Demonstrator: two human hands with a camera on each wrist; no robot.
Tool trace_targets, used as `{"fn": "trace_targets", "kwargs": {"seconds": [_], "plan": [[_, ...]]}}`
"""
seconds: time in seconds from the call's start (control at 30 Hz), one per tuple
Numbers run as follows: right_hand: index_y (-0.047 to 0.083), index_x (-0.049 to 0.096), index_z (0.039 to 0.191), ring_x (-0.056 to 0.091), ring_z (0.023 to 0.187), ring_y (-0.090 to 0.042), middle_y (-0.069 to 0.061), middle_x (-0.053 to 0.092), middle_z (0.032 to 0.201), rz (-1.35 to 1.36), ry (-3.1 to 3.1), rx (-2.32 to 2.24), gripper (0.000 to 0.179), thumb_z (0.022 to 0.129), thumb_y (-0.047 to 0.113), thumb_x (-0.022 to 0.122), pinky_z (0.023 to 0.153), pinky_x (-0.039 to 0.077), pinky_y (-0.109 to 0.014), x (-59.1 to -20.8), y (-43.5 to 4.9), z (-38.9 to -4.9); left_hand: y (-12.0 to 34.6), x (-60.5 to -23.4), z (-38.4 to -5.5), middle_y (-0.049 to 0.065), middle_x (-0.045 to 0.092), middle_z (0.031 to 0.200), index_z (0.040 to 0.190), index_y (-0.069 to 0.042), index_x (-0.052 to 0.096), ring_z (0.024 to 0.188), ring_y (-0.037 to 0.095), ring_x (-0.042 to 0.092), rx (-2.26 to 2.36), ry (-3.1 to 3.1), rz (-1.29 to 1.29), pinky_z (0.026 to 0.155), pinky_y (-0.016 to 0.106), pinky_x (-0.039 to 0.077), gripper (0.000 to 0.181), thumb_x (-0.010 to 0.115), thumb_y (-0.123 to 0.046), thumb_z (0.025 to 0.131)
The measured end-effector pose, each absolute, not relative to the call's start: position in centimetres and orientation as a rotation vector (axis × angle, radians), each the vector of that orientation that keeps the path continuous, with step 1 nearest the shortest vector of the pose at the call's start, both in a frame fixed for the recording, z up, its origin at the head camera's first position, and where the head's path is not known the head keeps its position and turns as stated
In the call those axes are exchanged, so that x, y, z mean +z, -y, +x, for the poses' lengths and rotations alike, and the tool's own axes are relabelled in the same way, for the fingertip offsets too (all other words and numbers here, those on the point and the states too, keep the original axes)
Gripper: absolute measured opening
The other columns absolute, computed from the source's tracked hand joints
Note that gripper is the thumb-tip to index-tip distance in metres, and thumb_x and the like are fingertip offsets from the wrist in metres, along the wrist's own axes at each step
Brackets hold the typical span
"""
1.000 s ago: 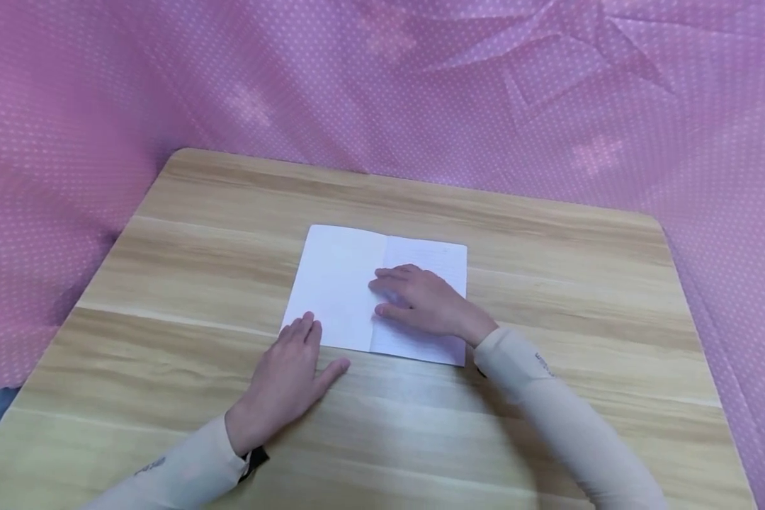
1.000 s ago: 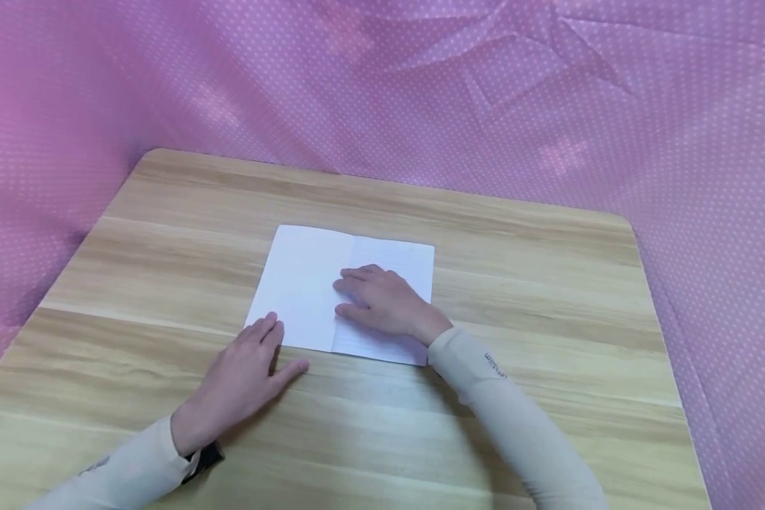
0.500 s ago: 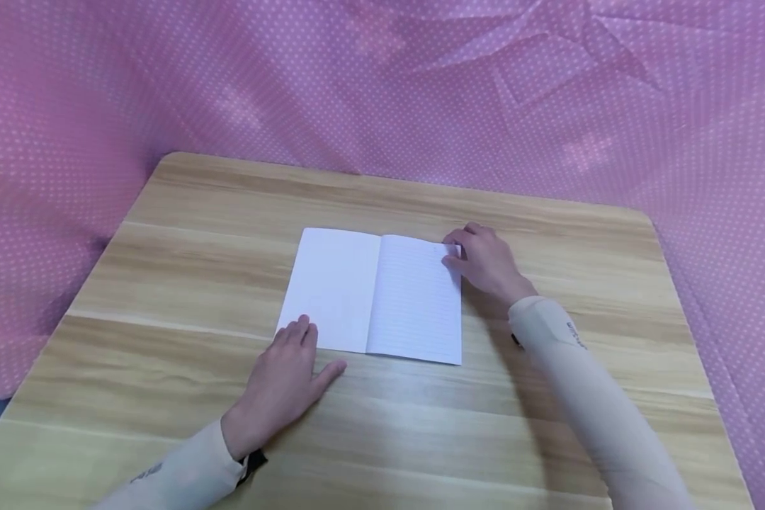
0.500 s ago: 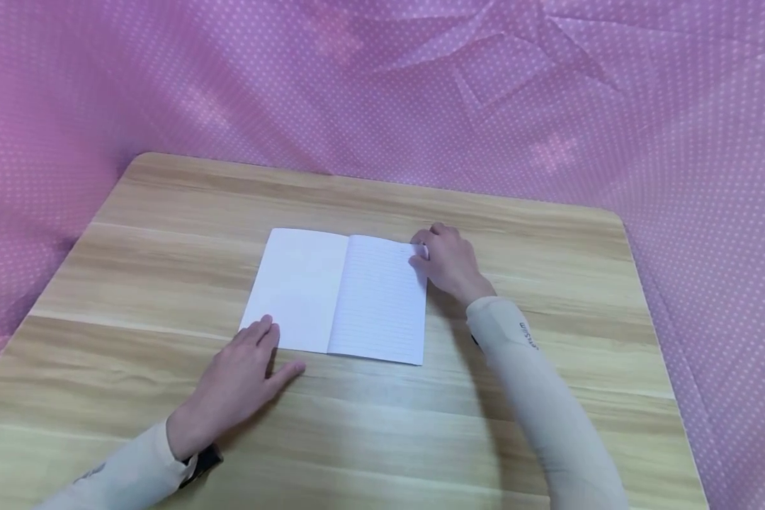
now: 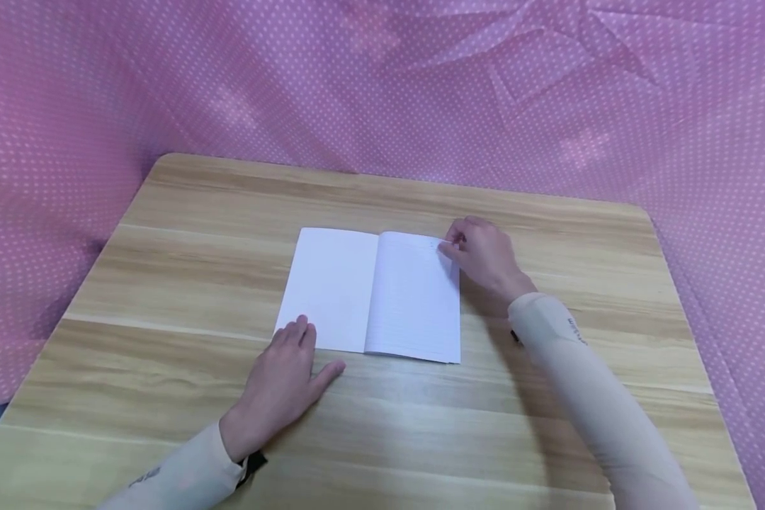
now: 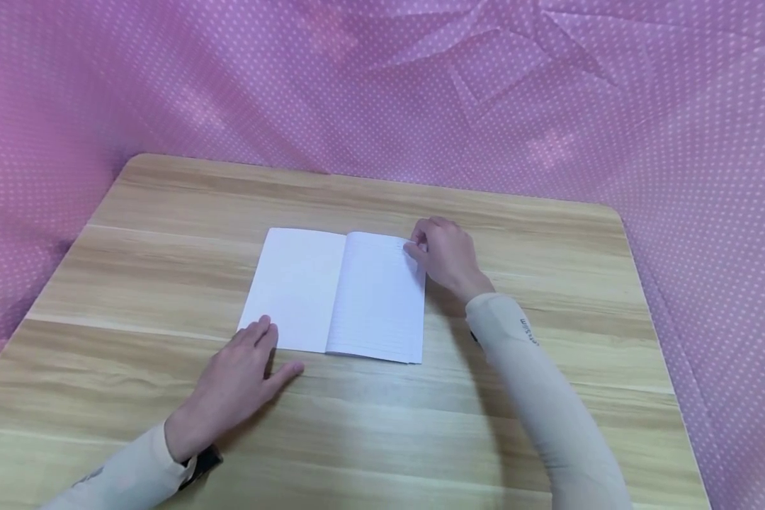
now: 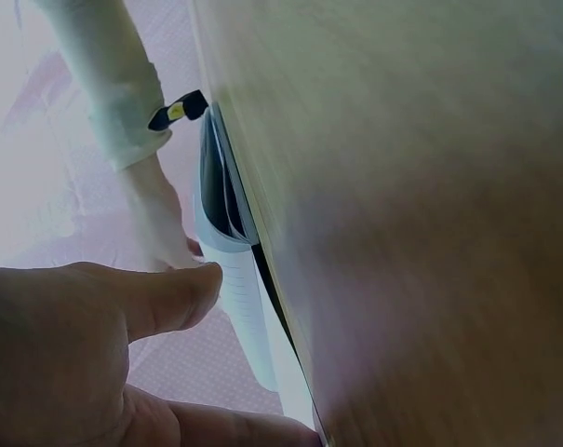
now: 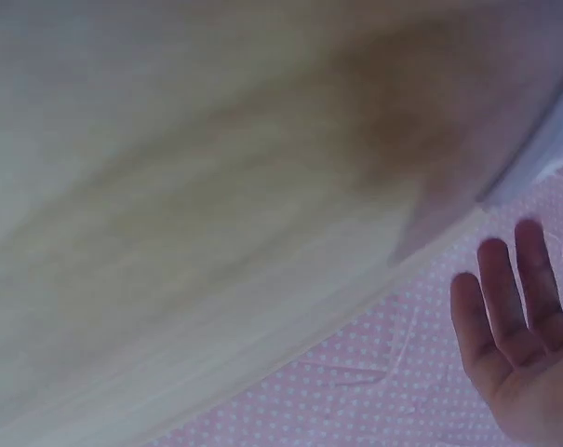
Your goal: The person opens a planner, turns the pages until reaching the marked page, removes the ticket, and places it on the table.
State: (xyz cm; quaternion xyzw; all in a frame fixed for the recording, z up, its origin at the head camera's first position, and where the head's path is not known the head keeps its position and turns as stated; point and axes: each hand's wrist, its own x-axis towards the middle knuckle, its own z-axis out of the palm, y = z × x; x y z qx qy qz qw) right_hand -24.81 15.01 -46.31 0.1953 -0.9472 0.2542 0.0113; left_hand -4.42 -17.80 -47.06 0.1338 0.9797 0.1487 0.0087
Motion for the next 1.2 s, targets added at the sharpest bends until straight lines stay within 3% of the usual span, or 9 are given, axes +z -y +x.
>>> {"fn": "trace_targets", "kwargs": {"seconds": [0.2, 0.4, 0.5, 0.63, 0.87, 0.97, 1.07, 1.2], "plan": [[0.007, 0.067, 0.096, 0.060, 0.084, -0.029, -0.010, 0.067, 0.090, 0.458, 2.993, 1.292, 0.025, 0.109, 0.029, 0.070, 0.080, 0.048, -0.041, -45.3, -14.6, -24.9, 17.8, -47.1, -4.4, 0.041, 0.059, 0.139, 0.132, 0.023, 0.061, 0.128, 0.053, 0.060, 0.461, -3.082, 0.443, 0.105, 0.060, 0.052, 0.076, 0.079, -0.044, 0.100], [0.005, 0.064, 0.101, 0.069, 0.090, -0.028, -0.008, 0.068, 0.094, 0.285, 2.827, 1.987, 0.026, 0.110, 0.029, 0.067, 0.098, 0.054, -0.045, -43.8, -12.5, -25.2, 18.0, -47.2, -4.4, 0.039, 0.059, 0.140, 0.132, 0.022, 0.061, 0.131, 0.053, 0.059, 0.459, -3.077, 0.442, 0.110, 0.060, 0.049, 0.076, 0.077, -0.045, 0.102], [0.007, 0.064, 0.101, 0.072, 0.084, -0.024, -0.005, 0.072, 0.093, 0.285, 2.704, 2.193, 0.020, 0.110, 0.025, 0.066, 0.098, 0.055, -0.045, -43.4, -11.1, -25.3, 18.1, -47.2, -4.4, 0.040, 0.058, 0.142, 0.134, 0.022, 0.060, 0.133, 0.053, 0.058, 0.476, -3.059, 0.423, 0.113, 0.060, 0.046, 0.076, 0.075, -0.045, 0.103], [0.007, 0.066, 0.103, 0.075, 0.080, -0.021, -0.006, 0.076, 0.094, 0.338, 2.548, 2.391, 0.015, 0.111, 0.019, 0.062, 0.097, 0.058, -0.044, -43.0, -9.6, -25.5, 18.5, -47.0, -4.4, 0.039, 0.057, 0.146, 0.136, 0.021, 0.061, 0.136, 0.054, 0.056, 0.526, -3.027, 0.396, 0.115, 0.060, 0.044, 0.070, 0.071, -0.042, 0.107], [0.008, 0.067, 0.103, 0.078, 0.078, -0.023, -0.008, 0.079, 0.094, 0.325, 2.382, 2.562, 0.013, 0.112, 0.012, 0.059, 0.094, 0.060, -0.043, -43.1, -8.0, -25.6, 19.5, -46.1, -4.9, 0.033, 0.063, 0.143, 0.134, 0.013, 0.068, 0.135, 0.049, 0.060, 0.803, -2.993, 0.311, 0.113, 0.061, 0.045, 0.045, 0.061, -0.027, 0.113], [0.007, 0.067, 0.103, 0.077, 0.079, -0.022, -0.006, 0.078, 0.095, 0.320, 2.365, 2.578, 0.012, 0.111, 0.009, 0.059, 0.090, 0.062, -0.041, -43.2, -7.4, -25.5, 19.7, -45.4, -5.0, 0.029, 0.065, 0.144, 0.142, 0.010, 0.065, 0.137, 0.047, 0.059, 1.022, -3.043, 0.275, 0.114, 0.062, 0.044, 0.048, 0.056, -0.030, 0.115], [0.006, 0.067, 0.103, 0.077, 0.079, -0.022, -0.005, 0.078, 0.096, 0.320, 2.342, 2.585, 0.011, 0.110, 0.009, 0.059, 0.088, 0.062, -0.039, -43.2, -7.0, -25.3, 19.3, -44.9, -5.0, 0.026, 0.070, 0.137, 0.147, 0.006, 0.062, 0.128, 0.047, 0.066, 1.201, -3.193, 0.375, 0.107, 0.064, 0.049, 0.065, 0.051, -0.049, 0.115], [0.006, 0.066, 0.103, 0.077, 0.079, -0.022, -0.006, 0.078, 0.096, 0.327, 2.311, 2.588, 0.010, 0.110, 0.009, 0.060, 0.087, 0.062, -0.039, -43.3, -6.4, -25.2, 17.9, -44.6, -5.4, 0.019, 0.075, 0.106, 0.128, 0.004, 0.071, 0.094, 0.040, 0.073, 1.167, -3.452, 0.653, 0.083, 0.058, 0.059, 0.073, 0.056, -0.064, 0.107]]}}
